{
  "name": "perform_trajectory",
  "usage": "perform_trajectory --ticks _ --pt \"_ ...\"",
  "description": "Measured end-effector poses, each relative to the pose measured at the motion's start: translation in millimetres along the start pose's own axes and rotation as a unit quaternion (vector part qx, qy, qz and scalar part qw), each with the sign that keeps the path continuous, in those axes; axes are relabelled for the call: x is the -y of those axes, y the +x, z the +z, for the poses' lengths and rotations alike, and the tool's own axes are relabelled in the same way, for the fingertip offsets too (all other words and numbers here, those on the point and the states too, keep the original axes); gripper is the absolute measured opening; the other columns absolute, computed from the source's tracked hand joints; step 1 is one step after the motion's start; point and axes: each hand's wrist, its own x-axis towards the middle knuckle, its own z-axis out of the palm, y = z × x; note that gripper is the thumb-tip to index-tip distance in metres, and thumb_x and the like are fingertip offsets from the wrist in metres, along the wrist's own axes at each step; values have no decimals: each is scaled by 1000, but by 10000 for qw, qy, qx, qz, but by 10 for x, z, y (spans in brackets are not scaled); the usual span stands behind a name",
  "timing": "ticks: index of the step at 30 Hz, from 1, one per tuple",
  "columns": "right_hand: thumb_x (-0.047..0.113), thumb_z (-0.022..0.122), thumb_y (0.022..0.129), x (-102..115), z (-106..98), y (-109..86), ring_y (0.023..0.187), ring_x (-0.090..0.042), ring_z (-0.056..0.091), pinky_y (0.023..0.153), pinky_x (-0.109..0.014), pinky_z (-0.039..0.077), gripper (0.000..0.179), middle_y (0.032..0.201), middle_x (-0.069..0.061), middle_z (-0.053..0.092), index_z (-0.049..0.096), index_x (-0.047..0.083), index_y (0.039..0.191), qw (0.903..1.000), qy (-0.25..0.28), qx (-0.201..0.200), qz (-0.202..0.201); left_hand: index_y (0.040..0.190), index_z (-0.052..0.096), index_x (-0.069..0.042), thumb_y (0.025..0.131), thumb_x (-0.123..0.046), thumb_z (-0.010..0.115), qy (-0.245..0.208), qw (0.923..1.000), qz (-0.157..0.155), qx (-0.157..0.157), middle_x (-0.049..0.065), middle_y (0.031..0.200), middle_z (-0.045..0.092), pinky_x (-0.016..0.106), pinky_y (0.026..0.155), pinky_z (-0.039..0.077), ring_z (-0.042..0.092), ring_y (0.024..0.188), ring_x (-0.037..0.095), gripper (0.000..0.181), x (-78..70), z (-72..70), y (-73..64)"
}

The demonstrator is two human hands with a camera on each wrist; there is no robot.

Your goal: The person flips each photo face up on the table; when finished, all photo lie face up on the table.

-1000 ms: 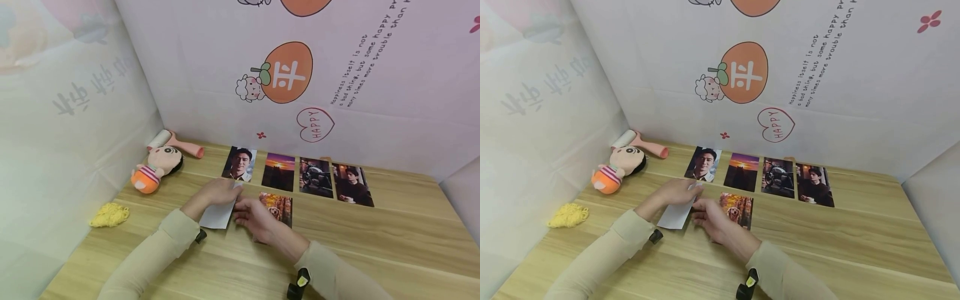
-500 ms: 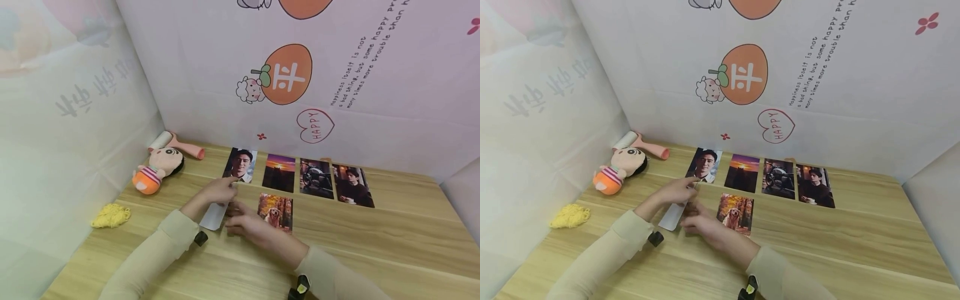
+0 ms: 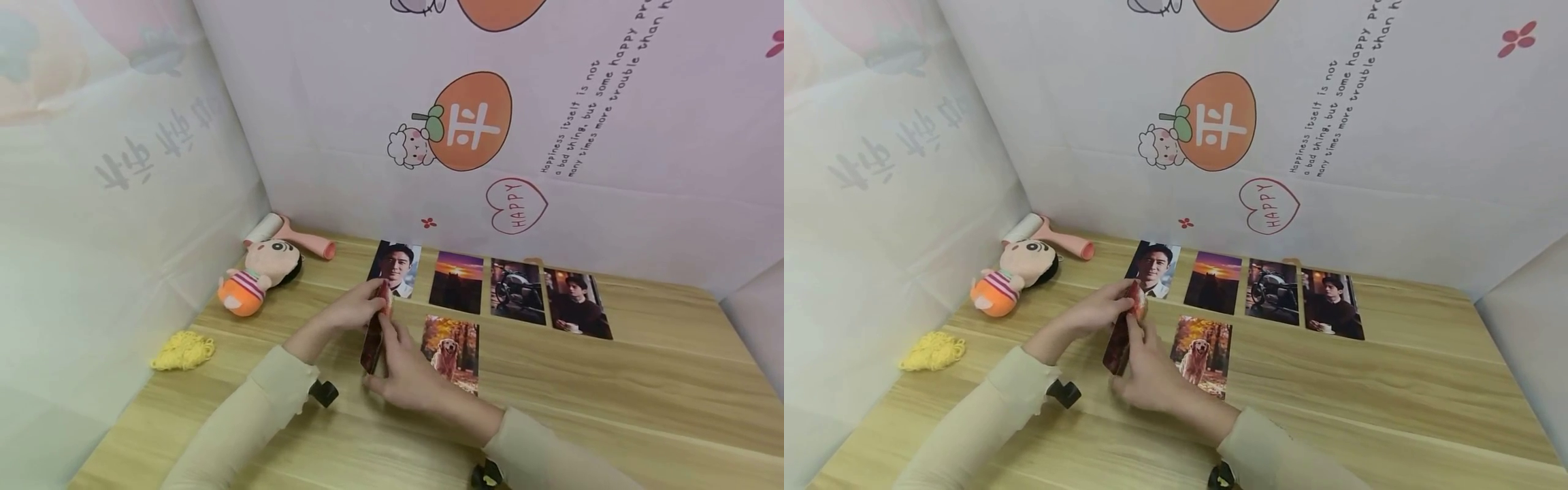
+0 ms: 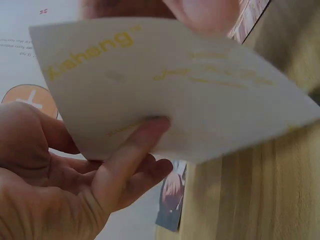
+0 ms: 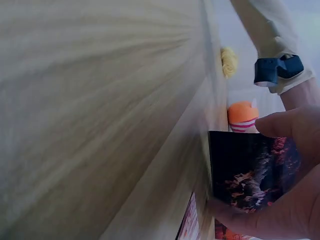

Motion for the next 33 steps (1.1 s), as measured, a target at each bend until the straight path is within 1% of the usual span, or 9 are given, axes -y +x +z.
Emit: perform_trajectory --ticks 3,6,14,17,20,23,27,30,33 --pt "28 71 93 -23 -8 -13 152 -50 35 122 -61 38 93 168 -33 22 18 2 165 9990 -390 38 -220 162 27 2 108 -7 40 164 9997 106 -148 27 161 43 52 117 47 48 146 38 56 30 -17 -8" --pt "28 66 97 -59 -9 -25 154 -49 33 123 -61 37 80 169 -29 25 28 3 163 9954 -839 189 -434 160 30 5 106 -2 41 332 9991 135 -210 29 161 42 54 124 38 43 151 40 55 74 -37 -21" --pt "26 59 104 -112 -12 -11 153 -40 41 125 -54 37 56 165 -23 40 48 9 156 9814 -1525 589 -1010 153 39 12 99 10 46 1103 9936 236 -62 32 142 60 44 105 55 64 126 35 55 232 -91 -9" --pt "27 57 105 -127 -15 -5 151 -38 45 125 -54 38 52 163 -21 44 50 12 155 9725 -1829 799 -1202 139 57 10 95 11 52 1682 9851 341 -103 27 129 68 37 94 56 66 110 27 45 297 -110 1" --pt "29 57 106 -155 -8 5 149 -35 49 124 -52 40 50 160 -19 48 52 15 153 9592 -2278 896 -1411 114 69 4 90 12 58 2217 9730 604 -197 18 105 72 31 78 51 62 88 21 28 353 -116 9" --pt "34 59 105 -184 9 15 143 -31 56 120 -46 45 46 155 -15 56 59 18 148 9349 -2962 822 -1772 102 70 0 88 11 64 2653 9606 768 -316 13 90 69 30 71 47 57 77 19 19 385 -101 5" --pt "40 62 103 -197 31 33 137 -27 61 116 -41 49 44 150 -11 62 65 20 142 9011 -3702 681 -2152 122 66 7 87 7 69 3170 9441 725 -539 21 108 73 40 86 58 69 96 28 35 387 -59 -27" --pt "41 61 103 -182 33 51 138 -26 60 117 -40 48 45 151 -11 61 64 20 142 8972 -3817 774 -2083 146 49 9 87 4 70 3340 9378 620 -722 30 136 63 50 108 54 64 125 40 63 372 -26 -51" --pt "39 60 103 -168 22 68 141 -26 58 120 -40 46 45 153 -11 59 63 19 144 8985 -3814 913 -1974 149 48 5 86 5 70 3482 9311 720 -814 28 144 56 52 111 52 59 131 41 66 373 -6 -60"
